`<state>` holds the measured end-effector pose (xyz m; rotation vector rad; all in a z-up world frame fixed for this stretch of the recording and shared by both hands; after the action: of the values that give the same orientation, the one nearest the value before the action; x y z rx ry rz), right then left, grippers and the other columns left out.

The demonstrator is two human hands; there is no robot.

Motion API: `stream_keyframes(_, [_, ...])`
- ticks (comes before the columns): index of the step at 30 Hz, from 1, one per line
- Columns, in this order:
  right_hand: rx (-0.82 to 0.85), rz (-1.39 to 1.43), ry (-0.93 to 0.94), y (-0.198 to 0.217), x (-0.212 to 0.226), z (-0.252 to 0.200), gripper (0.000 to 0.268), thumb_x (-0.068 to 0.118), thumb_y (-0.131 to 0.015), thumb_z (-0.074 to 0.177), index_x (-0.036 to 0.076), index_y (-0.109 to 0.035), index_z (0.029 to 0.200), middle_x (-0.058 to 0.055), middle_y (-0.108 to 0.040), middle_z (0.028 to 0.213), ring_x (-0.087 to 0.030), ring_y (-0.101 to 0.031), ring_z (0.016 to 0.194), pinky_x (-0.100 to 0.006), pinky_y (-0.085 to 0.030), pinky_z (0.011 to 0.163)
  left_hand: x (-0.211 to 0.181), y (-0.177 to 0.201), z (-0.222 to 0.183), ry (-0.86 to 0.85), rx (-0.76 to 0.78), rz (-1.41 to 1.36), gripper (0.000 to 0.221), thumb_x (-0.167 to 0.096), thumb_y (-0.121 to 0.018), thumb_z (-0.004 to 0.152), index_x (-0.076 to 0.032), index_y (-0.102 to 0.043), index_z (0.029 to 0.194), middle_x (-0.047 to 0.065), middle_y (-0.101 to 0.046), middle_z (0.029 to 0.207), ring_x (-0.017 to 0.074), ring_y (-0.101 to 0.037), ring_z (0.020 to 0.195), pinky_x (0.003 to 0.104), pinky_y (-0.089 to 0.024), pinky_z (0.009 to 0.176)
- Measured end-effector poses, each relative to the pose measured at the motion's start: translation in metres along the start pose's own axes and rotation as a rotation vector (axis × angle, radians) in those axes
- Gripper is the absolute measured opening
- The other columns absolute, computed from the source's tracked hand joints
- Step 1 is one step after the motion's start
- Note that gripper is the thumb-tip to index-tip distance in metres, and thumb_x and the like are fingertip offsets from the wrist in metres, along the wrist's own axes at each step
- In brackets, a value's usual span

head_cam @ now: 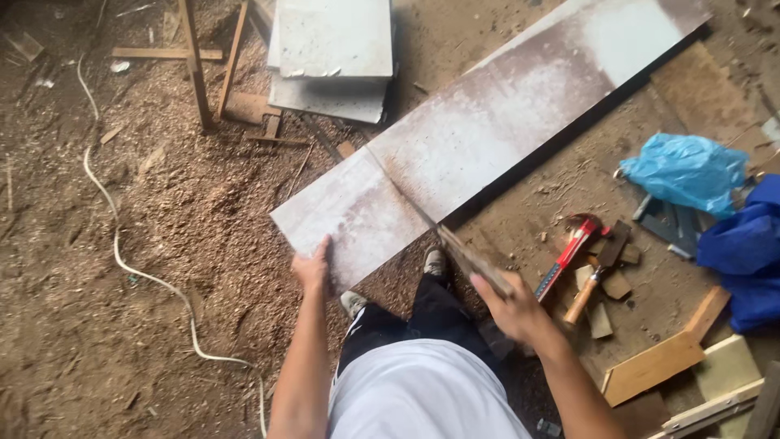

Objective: The person uses a hand saw to cut a long plank of wood resting on a wooden support. The person holds the plank steady with one hand while sawing with the other, creating sawdust as the cut progresses.

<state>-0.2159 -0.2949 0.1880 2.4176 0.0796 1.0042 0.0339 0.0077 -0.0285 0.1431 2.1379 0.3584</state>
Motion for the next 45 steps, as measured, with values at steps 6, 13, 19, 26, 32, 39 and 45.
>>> stream_keyframes(6, [0.096,-0.067,0.002,-0.040,0.051,0.096,0.050,0.046,-0.046,0.106,0.002,-0.061,0.087,-0.001,-0.044,0.061,-0.015,-0.043,0.050,-0.038,-0.042,0.046,0.006,0.001,0.016,-0.112,-0.041,0.055,0.052,-0.026,-0.092,0.074,0.002,-0.071,0.114,0.012,-0.076,0.107,0.0192,-0.071,0.092,0.032,-0.056,0.083])
stream_keyframes(13, [0.111,-0.088,-0.080,-0.050,0.052,0.094,0.041,0.051,-0.047,0.101,0.015,-0.057,0.083,0.002,-0.046,0.056,-0.011,-0.043,0.048,-0.031,-0.038,0.044,0.013,-0.006,0.017,-0.110,0.015,-0.039,0.054,-0.026,-0.089,0.075,0.001,-0.070,0.118,0.011,-0.076,0.110,0.0195,-0.071,0.095,0.032,-0.056,0.086])
stream_keyframes(19, [0.024,0.136,0.136,-0.015,0.012,-0.022,0.028,0.039,-0.053,0.094,0.018,-0.069,0.105,0.002,-0.053,0.058,-0.012,-0.046,0.049,-0.033,-0.039,0.045,0.012,0.003,0.009,-0.031,-0.017,0.111,0.059,-0.030,-0.091,0.075,-0.001,-0.067,0.120,0.013,-0.074,0.114,0.0214,-0.071,0.098,0.033,-0.056,0.089])
stream_keyframes(26, [0.014,0.127,0.091,-0.012,0.005,-0.004,0.042,0.043,-0.058,0.098,0.004,-0.066,0.082,0.001,-0.059,0.064,-0.010,-0.054,0.058,-0.029,-0.047,0.054,0.002,0.005,0.005,-0.044,-0.004,0.103,0.058,-0.031,-0.089,0.076,-0.001,-0.066,0.121,0.013,-0.074,0.114,0.0220,-0.071,0.099,0.035,-0.055,0.090])
stream_keyframes(32, [0.147,0.028,0.031,-0.057,0.047,0.123,0.044,0.040,-0.043,0.104,0.008,-0.057,0.079,0.002,-0.045,0.055,-0.009,-0.039,0.039,-0.030,-0.034,0.033,-0.004,0.003,0.000,-0.033,-0.040,0.119,0.056,-0.032,-0.090,0.074,-0.002,-0.069,0.116,0.013,-0.075,0.112,0.0223,-0.072,0.098,0.036,-0.056,0.090])
stream_keyframes(39, [0.085,-0.036,0.112,-0.063,0.039,0.089,0.044,0.040,-0.044,0.106,0.011,-0.052,0.073,0.002,-0.045,0.054,-0.012,-0.041,0.042,-0.033,-0.035,0.037,0.004,-0.002,0.007,-0.013,-0.061,0.155,0.061,-0.036,-0.092,0.072,-0.002,-0.067,0.117,0.012,-0.073,0.112,0.0224,-0.071,0.100,0.035,-0.056,0.091])
stream_keyframes(45, [-0.034,0.043,0.271,-0.011,0.002,-0.024,0.038,0.036,-0.058,0.100,0.005,-0.061,0.078,-0.003,-0.053,0.058,-0.014,-0.050,0.052,-0.034,-0.044,0.048,0.008,0.001,0.016,-0.043,-0.094,0.191,0.067,-0.039,-0.093,0.070,-0.001,-0.068,0.119,0.015,-0.074,0.116,0.0242,-0.072,0.104,0.037,-0.056,0.095])
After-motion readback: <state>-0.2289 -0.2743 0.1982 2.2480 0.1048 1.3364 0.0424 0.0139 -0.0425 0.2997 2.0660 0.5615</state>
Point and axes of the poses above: each hand's wrist, its own z-axis towards the middle knuckle, its own y-axis out of the back of the hand, x = y × z, the point moved 4 cm from there along z, towards the middle knuckle
